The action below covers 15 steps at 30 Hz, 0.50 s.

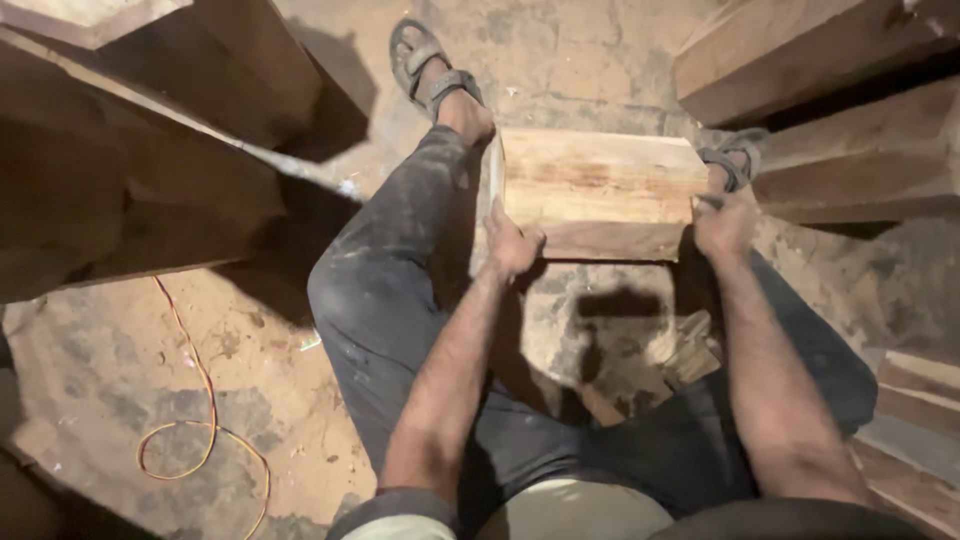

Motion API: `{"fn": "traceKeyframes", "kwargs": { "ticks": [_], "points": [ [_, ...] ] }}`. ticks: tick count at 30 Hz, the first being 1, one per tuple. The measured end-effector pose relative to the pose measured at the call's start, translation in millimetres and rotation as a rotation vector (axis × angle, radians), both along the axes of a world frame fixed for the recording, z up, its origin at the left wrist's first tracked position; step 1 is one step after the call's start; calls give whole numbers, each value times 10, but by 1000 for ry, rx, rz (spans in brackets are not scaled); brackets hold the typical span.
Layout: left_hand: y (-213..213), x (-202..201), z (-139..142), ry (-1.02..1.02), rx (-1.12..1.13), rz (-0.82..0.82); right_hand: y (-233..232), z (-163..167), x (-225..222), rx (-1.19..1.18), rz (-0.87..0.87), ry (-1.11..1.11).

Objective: The person sits on the floor of a woodworking shop and sands a rectangular wooden block with a piece of sandpaper, rubbing its faces and edges. They then switch to an octagonal wooden base, sanding its surfaces and using a cloth to wipe it while continuing to sand.

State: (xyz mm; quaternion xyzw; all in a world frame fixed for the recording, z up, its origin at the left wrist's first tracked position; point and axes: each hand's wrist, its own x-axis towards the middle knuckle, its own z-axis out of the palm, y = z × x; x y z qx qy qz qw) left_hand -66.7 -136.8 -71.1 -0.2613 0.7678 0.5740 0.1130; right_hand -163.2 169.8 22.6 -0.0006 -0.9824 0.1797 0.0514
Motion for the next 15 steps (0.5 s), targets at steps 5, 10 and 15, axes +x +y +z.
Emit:
{"fn": "traceKeyframes", "kwargs": {
  "ticks": [5,10,15],
  "points": [
    [118,76,30,69,-80,-31,-516,-178,84,40,98,-53],
    [94,45,70,-62,-36,15,-1093,-147,165,20,236,-139],
    [42,74,71,27,-62,-10,-1543,-196,355,-131,504,194]
  ]
}}
